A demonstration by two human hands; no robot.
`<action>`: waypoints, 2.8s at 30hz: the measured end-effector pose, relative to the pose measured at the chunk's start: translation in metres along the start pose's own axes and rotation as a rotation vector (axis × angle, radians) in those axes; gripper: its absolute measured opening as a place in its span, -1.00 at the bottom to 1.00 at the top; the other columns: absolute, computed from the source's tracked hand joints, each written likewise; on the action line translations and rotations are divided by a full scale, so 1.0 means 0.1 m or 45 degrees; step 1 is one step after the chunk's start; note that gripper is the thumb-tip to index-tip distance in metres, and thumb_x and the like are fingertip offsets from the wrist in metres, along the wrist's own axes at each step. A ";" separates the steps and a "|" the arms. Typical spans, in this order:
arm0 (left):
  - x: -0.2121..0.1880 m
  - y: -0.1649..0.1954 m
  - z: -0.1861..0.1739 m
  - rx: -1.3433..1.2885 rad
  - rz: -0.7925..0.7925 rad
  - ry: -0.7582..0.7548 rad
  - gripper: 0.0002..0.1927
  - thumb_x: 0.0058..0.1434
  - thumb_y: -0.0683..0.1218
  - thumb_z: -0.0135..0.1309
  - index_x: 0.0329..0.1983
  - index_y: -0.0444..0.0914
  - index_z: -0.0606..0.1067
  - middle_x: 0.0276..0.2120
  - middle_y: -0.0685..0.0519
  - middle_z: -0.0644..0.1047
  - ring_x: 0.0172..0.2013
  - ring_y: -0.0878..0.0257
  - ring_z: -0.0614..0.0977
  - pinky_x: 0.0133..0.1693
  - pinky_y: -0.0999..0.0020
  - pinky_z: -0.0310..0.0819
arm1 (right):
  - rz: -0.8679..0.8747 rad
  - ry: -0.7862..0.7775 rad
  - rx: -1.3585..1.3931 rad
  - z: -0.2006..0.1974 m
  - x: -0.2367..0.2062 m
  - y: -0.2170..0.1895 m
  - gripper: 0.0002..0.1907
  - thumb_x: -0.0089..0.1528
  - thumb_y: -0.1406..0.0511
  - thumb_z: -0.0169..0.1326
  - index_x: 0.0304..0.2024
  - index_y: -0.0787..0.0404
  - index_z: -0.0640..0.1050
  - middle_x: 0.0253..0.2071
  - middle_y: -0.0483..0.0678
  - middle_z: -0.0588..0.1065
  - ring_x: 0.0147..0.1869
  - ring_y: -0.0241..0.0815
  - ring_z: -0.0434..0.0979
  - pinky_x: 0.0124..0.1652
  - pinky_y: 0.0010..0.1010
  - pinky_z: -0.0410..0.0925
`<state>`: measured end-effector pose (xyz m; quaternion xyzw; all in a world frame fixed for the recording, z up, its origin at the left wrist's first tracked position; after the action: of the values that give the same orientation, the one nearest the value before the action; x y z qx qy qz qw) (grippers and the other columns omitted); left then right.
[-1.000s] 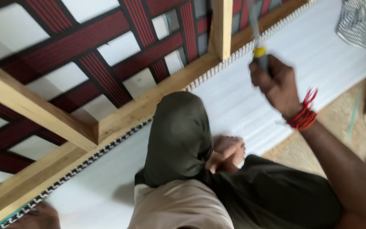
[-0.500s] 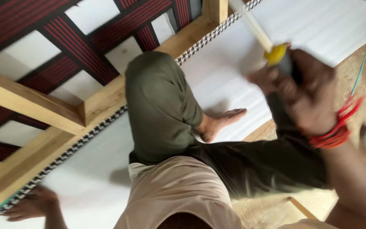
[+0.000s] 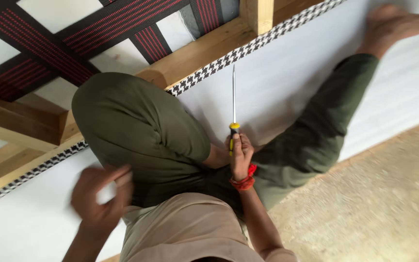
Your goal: The person sits on the floor beside a wooden chair frame with woven black-and-white webbing and uses a screwdriver to drive screws through the webbing edge into the wooden frame, working along the rail and repositioning between screws.
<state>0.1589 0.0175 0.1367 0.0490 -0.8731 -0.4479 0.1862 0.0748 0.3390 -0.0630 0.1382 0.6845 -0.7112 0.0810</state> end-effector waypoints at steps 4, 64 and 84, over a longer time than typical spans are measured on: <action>1.43 0.25 1.43 0.411 0.253 -0.435 -0.73 0.30 -0.16 0.23 0.03 -0.32 0.52 -0.25 -0.11 0.51 -0.24 -0.09 0.56 -0.25 0.08 0.47 | 0.053 0.047 0.088 -0.19 0.01 -0.05 -0.80 0.44 0.29 -0.01 -0.21 0.29 0.51 -0.38 -0.17 0.39 -0.35 -0.43 0.30 -0.34 -0.56 0.21; 1.47 -0.14 1.77 1.198 0.298 -0.711 -0.65 0.02 -0.25 0.19 -0.09 -0.40 0.55 0.01 -0.10 0.49 -0.14 0.13 0.59 -0.23 0.38 0.56 | 0.290 -0.276 0.060 -0.01 -0.05 -0.26 -0.54 0.37 0.40 0.04 0.33 0.35 0.45 -0.46 -0.26 0.36 -0.44 -0.51 0.25 -0.40 -0.66 0.21; 1.44 -0.16 1.90 1.036 0.248 -0.659 -0.82 0.13 -0.20 0.20 -0.22 -0.36 0.55 -0.24 -0.08 0.53 -0.25 0.12 0.58 -0.23 0.25 0.53 | 0.148 -0.214 0.200 -0.12 -0.03 -0.25 -0.57 0.39 0.33 0.07 0.29 0.37 0.45 -0.36 -0.14 0.49 -0.45 -0.47 0.31 -0.43 -0.61 0.23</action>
<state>-0.0460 0.1166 0.0642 -0.0769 -0.9954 -0.0485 -0.0300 0.0704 0.3518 -0.0382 0.1233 0.6083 -0.7658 0.1680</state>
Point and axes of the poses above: each hand's wrist, its own x-axis towards the middle knuckle, its own z-axis out of the palm, y = z × x, the point moved 1 cm from there along x, towards the middle knuckle
